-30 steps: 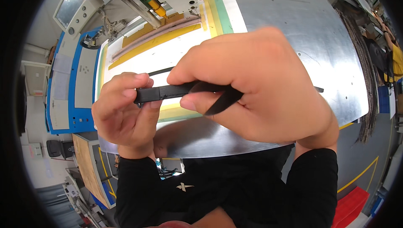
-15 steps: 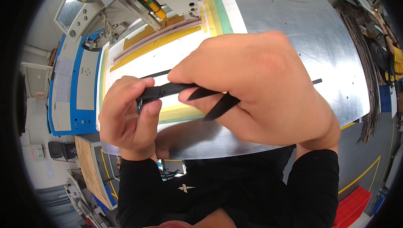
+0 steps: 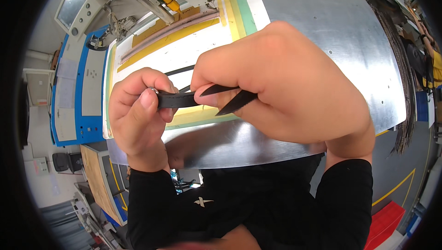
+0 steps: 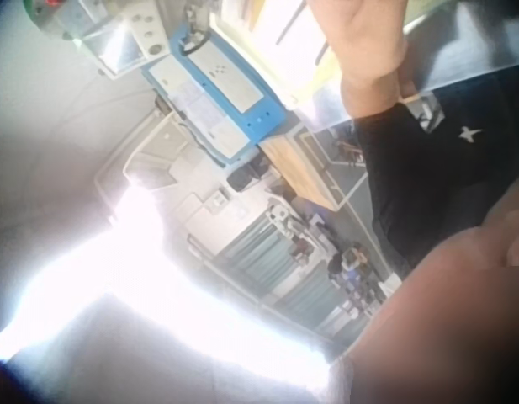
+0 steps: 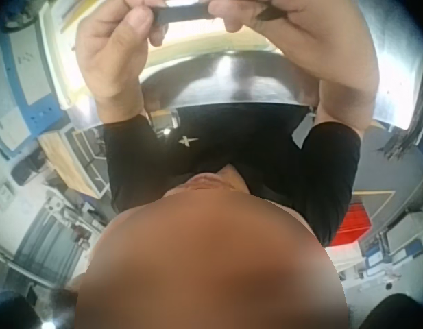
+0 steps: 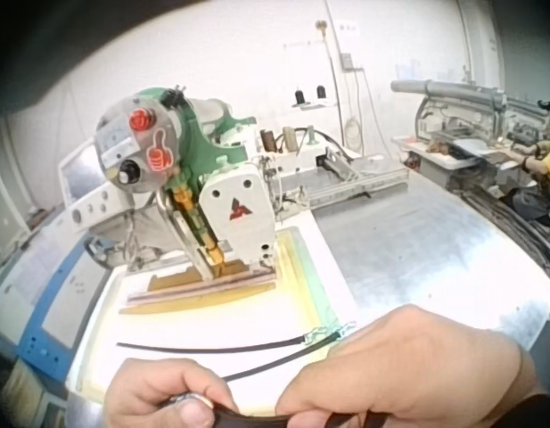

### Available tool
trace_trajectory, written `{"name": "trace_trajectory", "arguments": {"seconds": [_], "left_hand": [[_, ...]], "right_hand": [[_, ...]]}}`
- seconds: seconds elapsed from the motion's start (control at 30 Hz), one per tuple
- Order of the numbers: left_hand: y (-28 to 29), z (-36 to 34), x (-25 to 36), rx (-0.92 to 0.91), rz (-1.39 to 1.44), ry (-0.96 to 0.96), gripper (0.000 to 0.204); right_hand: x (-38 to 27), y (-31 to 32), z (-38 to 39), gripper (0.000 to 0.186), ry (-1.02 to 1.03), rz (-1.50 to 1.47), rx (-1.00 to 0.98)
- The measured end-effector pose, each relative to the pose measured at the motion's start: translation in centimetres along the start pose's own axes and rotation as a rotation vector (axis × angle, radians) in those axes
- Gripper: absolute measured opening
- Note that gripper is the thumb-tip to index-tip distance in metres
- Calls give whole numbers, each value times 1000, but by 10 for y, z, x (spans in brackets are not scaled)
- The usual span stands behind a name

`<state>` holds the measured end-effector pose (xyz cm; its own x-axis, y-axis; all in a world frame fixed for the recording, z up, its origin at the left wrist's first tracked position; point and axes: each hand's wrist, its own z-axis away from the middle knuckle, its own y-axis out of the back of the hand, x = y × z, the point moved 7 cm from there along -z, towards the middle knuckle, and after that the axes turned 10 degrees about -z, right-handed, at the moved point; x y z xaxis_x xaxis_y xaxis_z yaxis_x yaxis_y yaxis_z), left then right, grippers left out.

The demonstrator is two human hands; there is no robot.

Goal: Operating a programmable sewing machine to attach clips and finish leather straps.

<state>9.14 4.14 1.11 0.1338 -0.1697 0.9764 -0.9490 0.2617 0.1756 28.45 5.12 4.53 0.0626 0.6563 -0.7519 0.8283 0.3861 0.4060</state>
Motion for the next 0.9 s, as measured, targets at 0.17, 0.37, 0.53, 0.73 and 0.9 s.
{"name": "trace_trajectory", "arguments": {"seconds": [0.17, 0.37, 0.53, 0.73, 0.9], "left_hand": [[-2, -1, -5, -58, 145, 27, 35], [-1, 0, -7, -107, 248, 3, 28], [-1, -1, -2, -137, 301, -50, 29], [3, 1, 1, -161, 283, -15, 32], [4, 1, 3, -129, 242, -13, 30]], "right_hand": [[3, -1, -1, 38, 16, -76, 16], [2, 1, -1, 34, -5, -40, -36], [5, 1, -2, 28, -35, -129, -10], [1, 3, -4, 16, 2, 40, 10], [-2, 6, -5, 12, 5, 116, -27]]}}
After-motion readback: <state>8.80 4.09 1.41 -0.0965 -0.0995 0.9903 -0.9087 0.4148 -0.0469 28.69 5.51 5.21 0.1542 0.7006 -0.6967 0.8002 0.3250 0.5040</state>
